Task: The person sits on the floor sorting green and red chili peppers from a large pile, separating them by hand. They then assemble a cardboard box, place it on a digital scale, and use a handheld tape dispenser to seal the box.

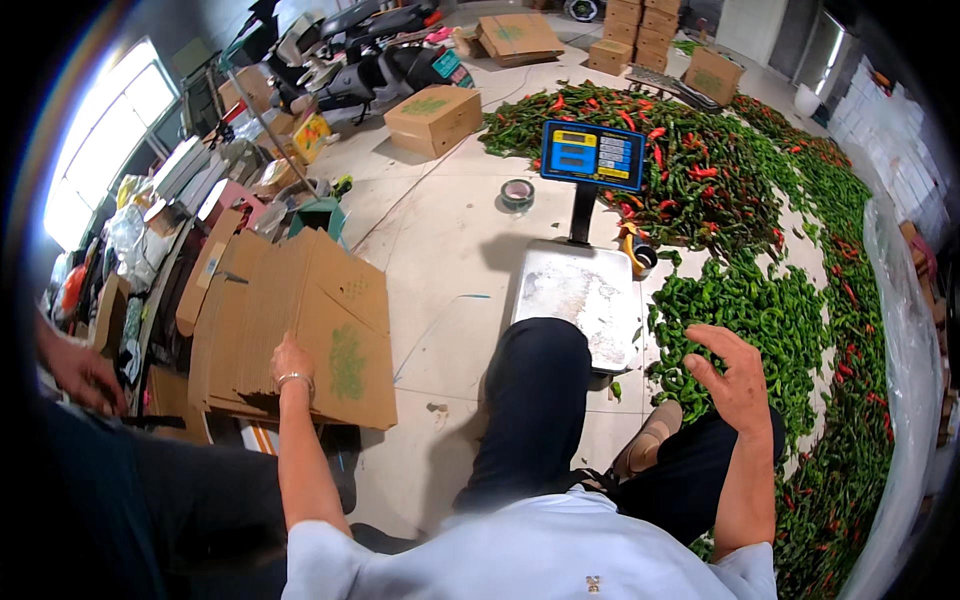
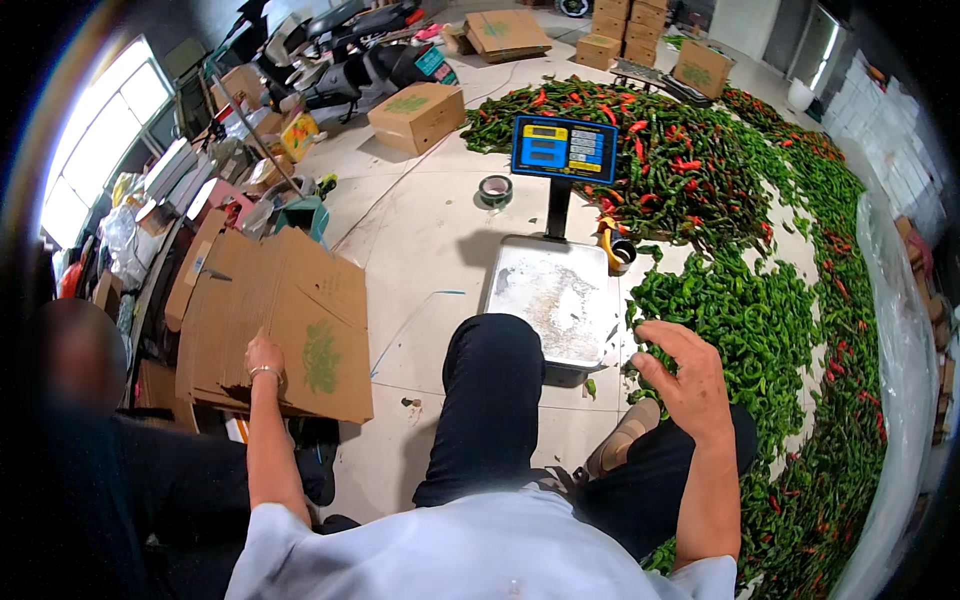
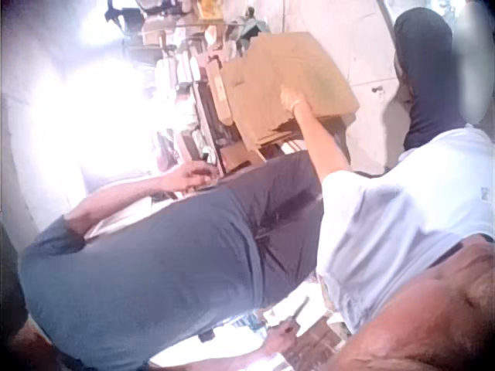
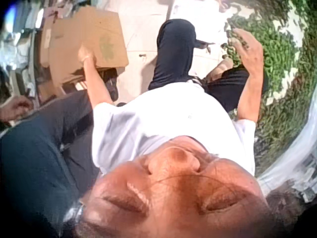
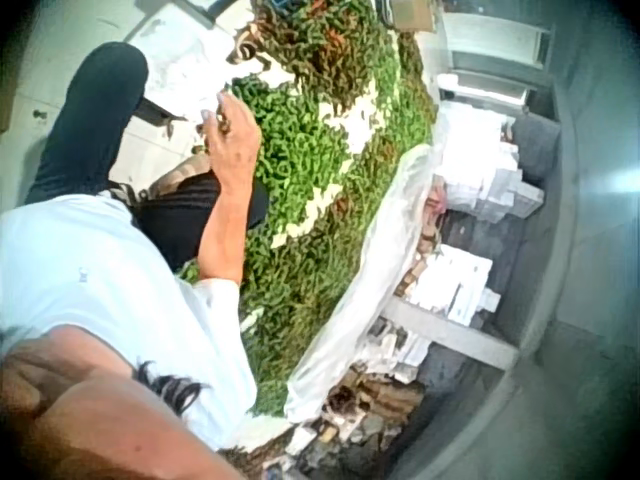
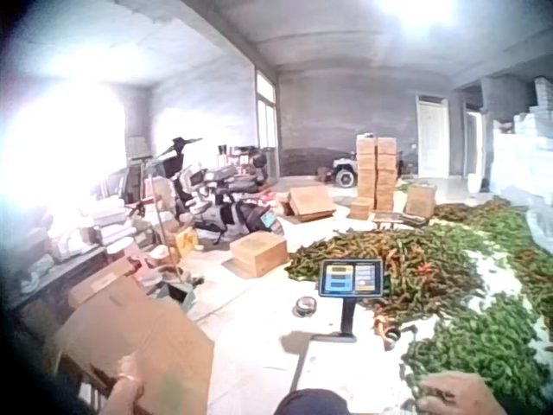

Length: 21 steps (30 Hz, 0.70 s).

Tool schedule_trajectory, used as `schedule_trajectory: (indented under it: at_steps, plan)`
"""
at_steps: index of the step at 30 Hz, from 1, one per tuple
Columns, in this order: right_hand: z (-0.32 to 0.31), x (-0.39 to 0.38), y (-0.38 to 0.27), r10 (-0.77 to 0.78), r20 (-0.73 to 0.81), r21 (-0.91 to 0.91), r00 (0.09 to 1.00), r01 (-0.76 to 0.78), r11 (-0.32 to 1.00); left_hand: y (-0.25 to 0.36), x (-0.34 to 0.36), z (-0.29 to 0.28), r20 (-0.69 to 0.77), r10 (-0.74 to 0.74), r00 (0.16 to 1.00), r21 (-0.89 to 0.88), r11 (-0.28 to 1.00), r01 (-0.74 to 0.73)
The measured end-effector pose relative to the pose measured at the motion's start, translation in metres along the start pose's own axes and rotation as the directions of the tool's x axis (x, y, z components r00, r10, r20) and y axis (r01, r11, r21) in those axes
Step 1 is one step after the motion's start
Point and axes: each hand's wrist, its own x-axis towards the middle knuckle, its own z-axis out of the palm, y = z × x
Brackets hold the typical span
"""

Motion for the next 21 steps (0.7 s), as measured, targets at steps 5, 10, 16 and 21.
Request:
schedule_trajectory:
  at_steps: [5,10,16,21]
  plan:
    - [-0.011,0.007,-0.001,-0.083,-0.059,-0.061,0.995,0.080,0.995,0.059,-0.039,-0.066,-0.151,0.312,0.938,-0.004,0.949,-0.316]
    - [-0.013,0.021,-0.014,-0.065,-0.252,-0.043,0.966,0.056,0.998,0.146,-0.066,-0.130,-0.262,0.782,0.565,-0.116,0.555,-0.823]
    - [0.027,-0.004,0.015,-0.166,0.065,-0.334,0.984,0.179,0.925,0.253,-0.058,-0.086,-0.205,0.970,0.133,-0.482,0.018,-0.876]
    - [0.077,-0.037,0.025,0.194,0.328,-0.434,0.924,-0.035,0.900,0.314,-0.057,-0.018,0.110,0.982,0.152,-0.568,0.188,-0.801]
